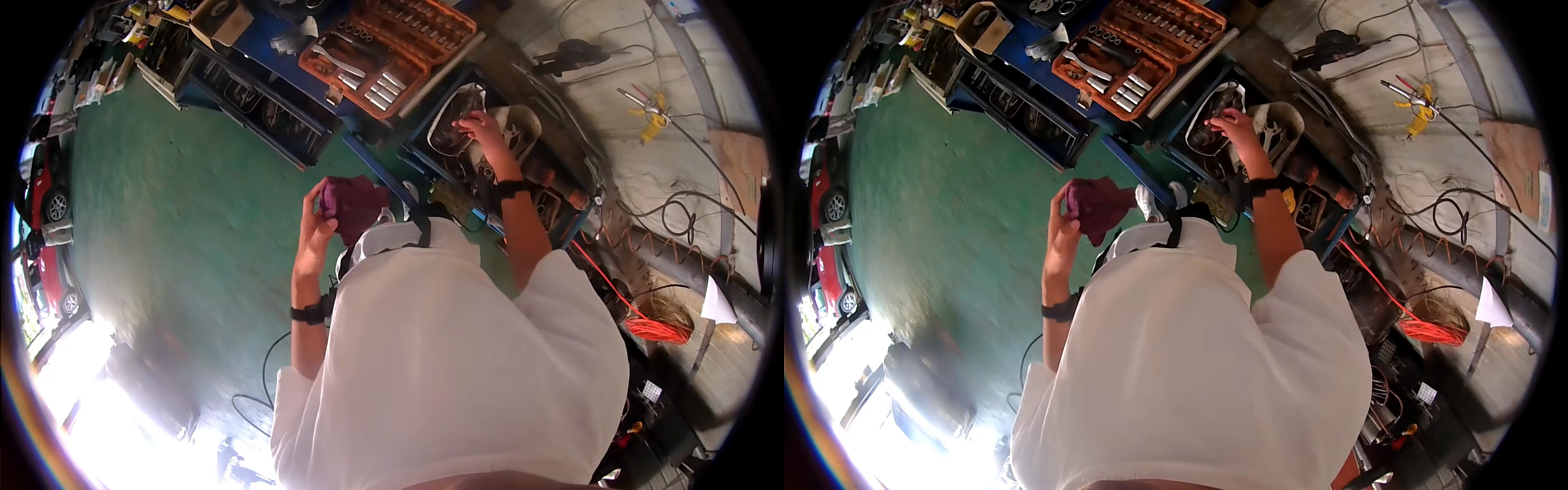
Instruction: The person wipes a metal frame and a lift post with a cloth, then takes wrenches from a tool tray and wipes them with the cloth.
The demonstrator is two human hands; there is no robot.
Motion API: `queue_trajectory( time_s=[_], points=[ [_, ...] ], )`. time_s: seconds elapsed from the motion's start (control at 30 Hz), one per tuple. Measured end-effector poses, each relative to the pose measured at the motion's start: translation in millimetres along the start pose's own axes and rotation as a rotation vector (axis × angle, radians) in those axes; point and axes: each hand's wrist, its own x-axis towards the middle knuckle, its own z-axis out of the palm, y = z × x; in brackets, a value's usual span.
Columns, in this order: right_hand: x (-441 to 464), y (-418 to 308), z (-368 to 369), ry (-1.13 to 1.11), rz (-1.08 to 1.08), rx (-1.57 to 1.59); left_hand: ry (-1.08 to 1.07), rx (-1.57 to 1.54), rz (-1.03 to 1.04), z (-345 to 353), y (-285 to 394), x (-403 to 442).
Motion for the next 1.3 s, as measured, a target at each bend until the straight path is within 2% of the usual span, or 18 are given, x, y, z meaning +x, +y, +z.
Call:
queue_trajectory(
  time_s=[0.03, 0.1, 0.2, 0.27, 0.33, 0.4, 0.47, 0.53, 0.67, 0.73, 0.77, 0.87, 0.93, 1.0, 1.07, 1.13, 1.3],
  points=[
    [-18, -16, 6, 0.007, -0.005, 0.002, -0.040, 0.009, -0.003, 1, 1, 6],
    [-55, -52, 25, -0.135, -0.140, 0.071, -0.118, 0.017, -0.001, 13, 8, 20],
    [-105, -97, 57, -0.122, -0.253, 0.014, -0.191, -0.013, 0.017, 39, 19, 41],
    [-125, -113, 70, -0.110, -0.260, -0.034, -0.283, 0.093, 0.057, 45, 14, 56],
    [-140, -124, 82, -0.233, -0.332, 0.109, -0.326, 0.079, 0.021, 47, 18, 61],
    [-152, -133, 95, -0.226, -0.387, 0.113, -0.481, 0.022, -0.023, 50, 25, 60],
    [-162, -139, 106, -0.243, -0.444, 0.069, -0.515, -0.013, -0.069, 48, 28, 60],
    [-166, -138, 116, -0.221, -0.499, 0.023, -0.644, -0.256, -0.093, 43, 23, 61],
    [-175, -140, 133, -0.193, -0.506, 0.079, -0.659, -0.192, -0.114, 33, 28, 55],
    [-173, -133, 135, -0.201, -0.493, 0.101, -0.659, -0.396, -0.067, 37, 30, 46],
    [-169, -123, 135, -0.206, -0.492, 0.099, -0.655, -0.398, -0.064, 34, 28, 44],
    [-158, -104, 138, -0.156, -0.729, -0.180, -0.644, -0.342, 0.040, 28, 23, 44],
    [-164, -106, 145, -0.169, -0.644, -0.072, -0.585, -0.168, 0.196, 28, 20, 41],
    [-169, -112, 153, -0.179, -0.596, -0.004, -0.526, -0.167, 0.168, 27, 11, 41],
    [-180, -131, 164, -0.185, -0.419, 0.182, -0.471, -0.163, 0.146, 23, 4, 41],
    [-178, -128, 168, -0.163, -0.467, 0.182, -0.464, -0.253, 0.094, 20, 4, 40],
    [-179, -126, 174, -0.202, -0.637, 0.007, -0.367, -0.280, 0.182, 27, 1, 38]
  ],
)
